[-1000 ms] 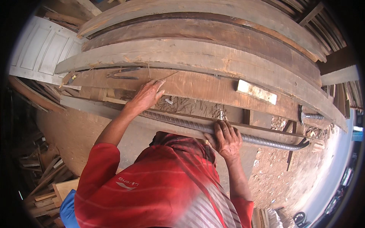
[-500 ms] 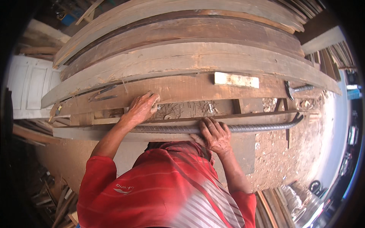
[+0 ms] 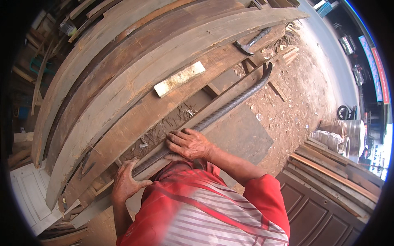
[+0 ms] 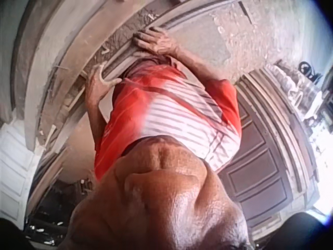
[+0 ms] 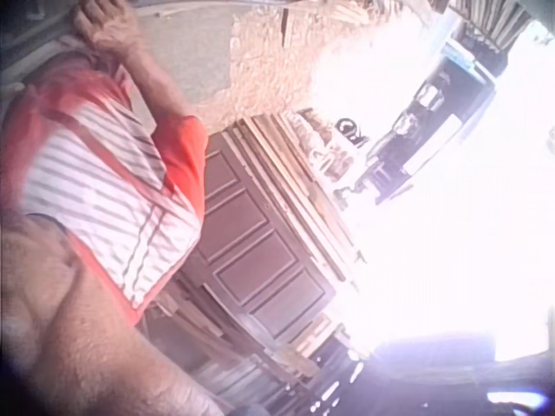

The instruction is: The person picks up and moves several wooden planks and a metal rod in a cluttered outdoor workshop. They use a hammer to strike a plank and then place it on a pile of wood.

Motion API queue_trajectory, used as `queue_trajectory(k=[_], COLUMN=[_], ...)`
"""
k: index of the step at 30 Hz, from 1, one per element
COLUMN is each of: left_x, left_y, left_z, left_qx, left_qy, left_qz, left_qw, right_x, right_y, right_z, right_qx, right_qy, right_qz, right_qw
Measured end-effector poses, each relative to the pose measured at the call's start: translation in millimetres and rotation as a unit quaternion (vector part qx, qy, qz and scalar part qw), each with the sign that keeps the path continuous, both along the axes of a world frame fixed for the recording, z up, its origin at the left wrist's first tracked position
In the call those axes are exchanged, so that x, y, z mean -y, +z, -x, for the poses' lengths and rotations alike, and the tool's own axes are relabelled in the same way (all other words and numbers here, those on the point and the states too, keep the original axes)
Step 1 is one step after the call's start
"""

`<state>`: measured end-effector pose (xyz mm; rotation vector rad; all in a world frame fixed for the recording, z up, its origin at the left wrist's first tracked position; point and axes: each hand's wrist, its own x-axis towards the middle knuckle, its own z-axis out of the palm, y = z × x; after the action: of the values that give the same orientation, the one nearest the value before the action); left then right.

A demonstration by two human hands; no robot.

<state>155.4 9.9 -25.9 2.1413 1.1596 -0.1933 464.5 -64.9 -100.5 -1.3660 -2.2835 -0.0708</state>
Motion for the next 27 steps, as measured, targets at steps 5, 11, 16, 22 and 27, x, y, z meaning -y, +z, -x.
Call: queue_trajectory(k=[5,11,16,22,27], left_x=[6.9,9.1,11.5,11.1,20.1], left_y=[-16.6,-24.1,-33.6,-37.8,-42.1], left_z=[2.9,4.1,3.0,5.6,14.5], left_qx=[-0.032,-0.012,-0.02,0.006,-0.005], left_qy=[0.016,0.01,0.018,0.021,0.076], left_qz=[-0.032,-0.066,-0.093,-0.107,-0.074], left_qw=[0.999,0.998,0.995,0.994,0.994], right_x=[2.8,5.1,3.9,-3.9,-1.8], right_y=[-1.0,-5.6,-8.2,13.3,3.5], right_z=[0.8,-4.5,-6.2,3.5,11.5], right_qx=[0.002,0.015,0.025,-0.011,0.015], right_qy=[-0.002,0.022,0.014,-0.01,-0.029], right_qz=[0.008,0.059,0.048,0.044,0.028], right_qw=[1.0,0.998,0.998,0.999,0.999])
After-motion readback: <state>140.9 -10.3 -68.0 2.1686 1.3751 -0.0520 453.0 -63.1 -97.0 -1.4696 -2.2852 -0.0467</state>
